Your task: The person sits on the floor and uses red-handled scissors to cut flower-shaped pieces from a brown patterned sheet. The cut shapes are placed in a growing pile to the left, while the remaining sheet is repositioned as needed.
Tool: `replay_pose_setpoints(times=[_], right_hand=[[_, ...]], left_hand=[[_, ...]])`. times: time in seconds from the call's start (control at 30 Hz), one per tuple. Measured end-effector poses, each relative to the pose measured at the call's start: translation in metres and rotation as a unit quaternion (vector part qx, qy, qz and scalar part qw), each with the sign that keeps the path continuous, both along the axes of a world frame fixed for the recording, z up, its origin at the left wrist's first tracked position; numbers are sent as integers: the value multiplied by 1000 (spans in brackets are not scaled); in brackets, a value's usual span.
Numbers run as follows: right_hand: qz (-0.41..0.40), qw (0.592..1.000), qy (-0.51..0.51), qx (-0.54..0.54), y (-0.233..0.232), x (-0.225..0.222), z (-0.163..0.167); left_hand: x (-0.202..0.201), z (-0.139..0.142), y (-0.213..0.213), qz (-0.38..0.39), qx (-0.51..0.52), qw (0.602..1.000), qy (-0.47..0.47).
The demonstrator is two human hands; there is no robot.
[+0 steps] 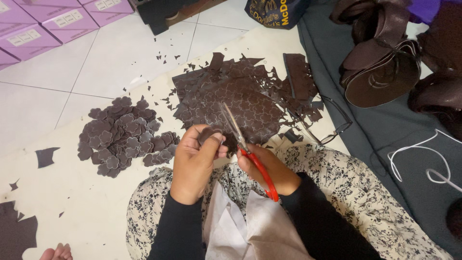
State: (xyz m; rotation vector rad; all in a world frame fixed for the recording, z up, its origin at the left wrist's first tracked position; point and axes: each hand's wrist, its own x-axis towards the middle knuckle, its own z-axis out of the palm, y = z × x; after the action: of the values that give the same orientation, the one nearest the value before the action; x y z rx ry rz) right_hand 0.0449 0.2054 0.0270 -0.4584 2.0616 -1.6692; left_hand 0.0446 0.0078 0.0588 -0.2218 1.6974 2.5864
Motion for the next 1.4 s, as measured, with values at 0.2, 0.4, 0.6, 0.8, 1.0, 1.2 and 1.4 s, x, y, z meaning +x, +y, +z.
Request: replay_pose_setpoints(times=[0.2,0.4,0.6,0.8,1.0,1.2,1.4], right_hand=[[79,996,21,-18,-2,2,16],[75,996,55,-3,-5,2,20],[47,998,40,-13,-4,3,18],[41,994,93,31,0,2,18],[19,992,95,78,-1,1,18],[18,993,59,104,0,-1,18],[49,992,104,51,4,-2,16]], left_hand=[[1,-3,-4,4,4,1000,11],[1,-6,-5,9,-35,999,2],[3,-4,0,9,-80,997,23],[5,3,0,6,-122,993,-1],[4,6,1,3,-119,993,-12],[2,2,1,7,-118,993,-4],[2,1,-1,2,-130,991,-12]])
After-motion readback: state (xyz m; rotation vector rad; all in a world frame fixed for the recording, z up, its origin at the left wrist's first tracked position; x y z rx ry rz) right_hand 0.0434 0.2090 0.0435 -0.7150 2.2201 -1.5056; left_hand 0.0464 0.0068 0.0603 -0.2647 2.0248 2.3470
